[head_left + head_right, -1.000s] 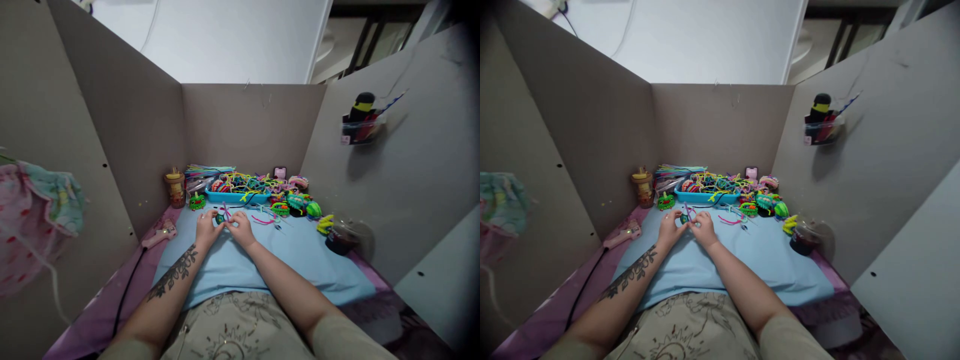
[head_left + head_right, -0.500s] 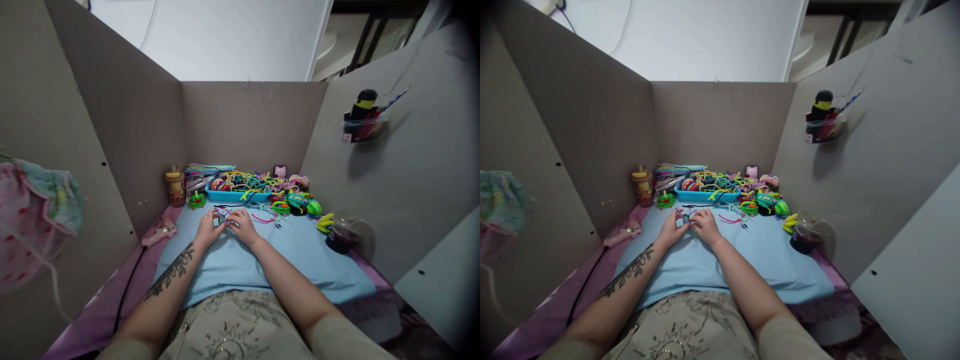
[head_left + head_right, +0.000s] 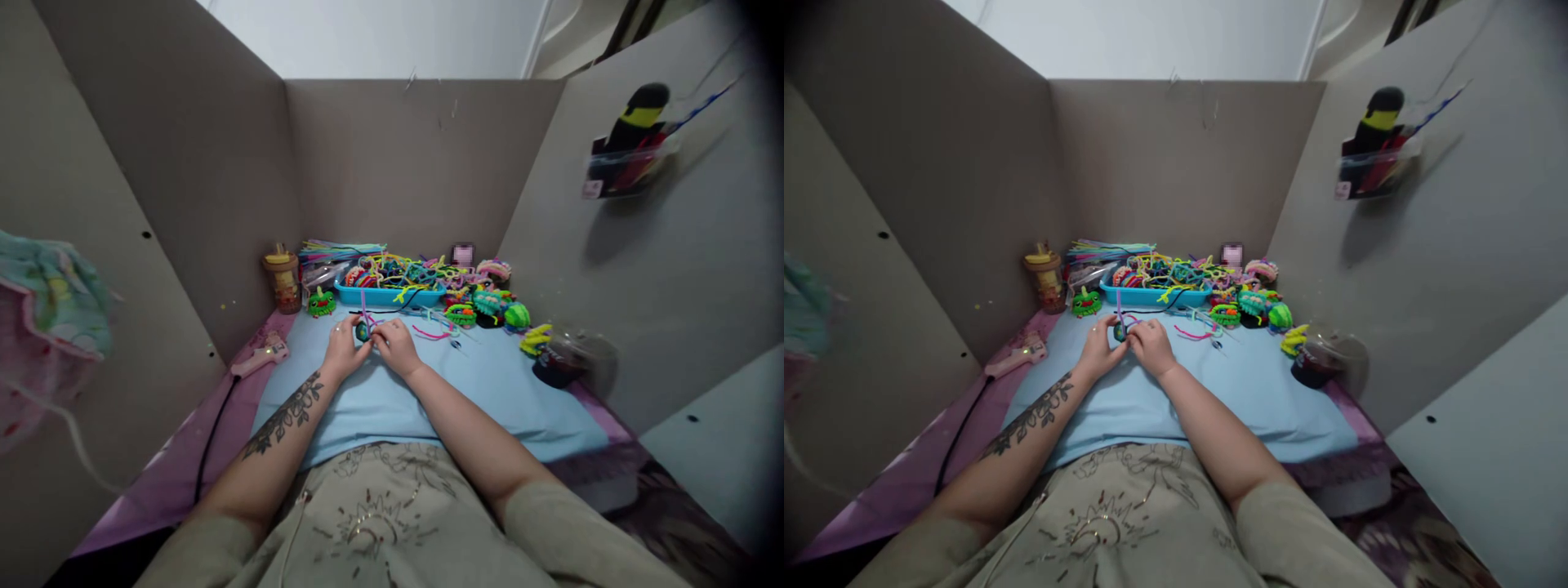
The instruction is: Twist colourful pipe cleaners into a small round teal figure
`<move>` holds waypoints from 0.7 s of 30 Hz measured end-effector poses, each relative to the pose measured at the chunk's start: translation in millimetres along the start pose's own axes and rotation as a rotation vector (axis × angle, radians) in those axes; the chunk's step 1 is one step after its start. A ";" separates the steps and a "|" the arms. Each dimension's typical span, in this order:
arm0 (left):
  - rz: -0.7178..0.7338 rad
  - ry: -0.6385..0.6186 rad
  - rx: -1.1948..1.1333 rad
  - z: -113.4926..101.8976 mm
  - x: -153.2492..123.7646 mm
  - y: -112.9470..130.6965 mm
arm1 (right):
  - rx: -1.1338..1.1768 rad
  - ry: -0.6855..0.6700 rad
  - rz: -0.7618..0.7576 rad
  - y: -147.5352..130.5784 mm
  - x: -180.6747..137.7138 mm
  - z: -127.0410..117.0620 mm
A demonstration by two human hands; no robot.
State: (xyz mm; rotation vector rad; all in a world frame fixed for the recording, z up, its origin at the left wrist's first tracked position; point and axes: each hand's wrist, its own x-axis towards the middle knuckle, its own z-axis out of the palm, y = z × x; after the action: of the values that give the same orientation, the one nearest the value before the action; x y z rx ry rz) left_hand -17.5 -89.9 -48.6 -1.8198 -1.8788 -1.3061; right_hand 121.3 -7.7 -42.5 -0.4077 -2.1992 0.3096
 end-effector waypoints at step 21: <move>0.014 -0.024 0.014 3.5 3.9 5.9 | 0.042 0.025 0.073 6.2 0.4 4.8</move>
State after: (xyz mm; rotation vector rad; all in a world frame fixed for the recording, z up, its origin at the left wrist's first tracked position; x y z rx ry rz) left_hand -11.6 -85.7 -45.3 -1.8471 -1.8790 -1.2688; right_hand 118.4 -2.3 -47.4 -0.4672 -2.1531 0.3878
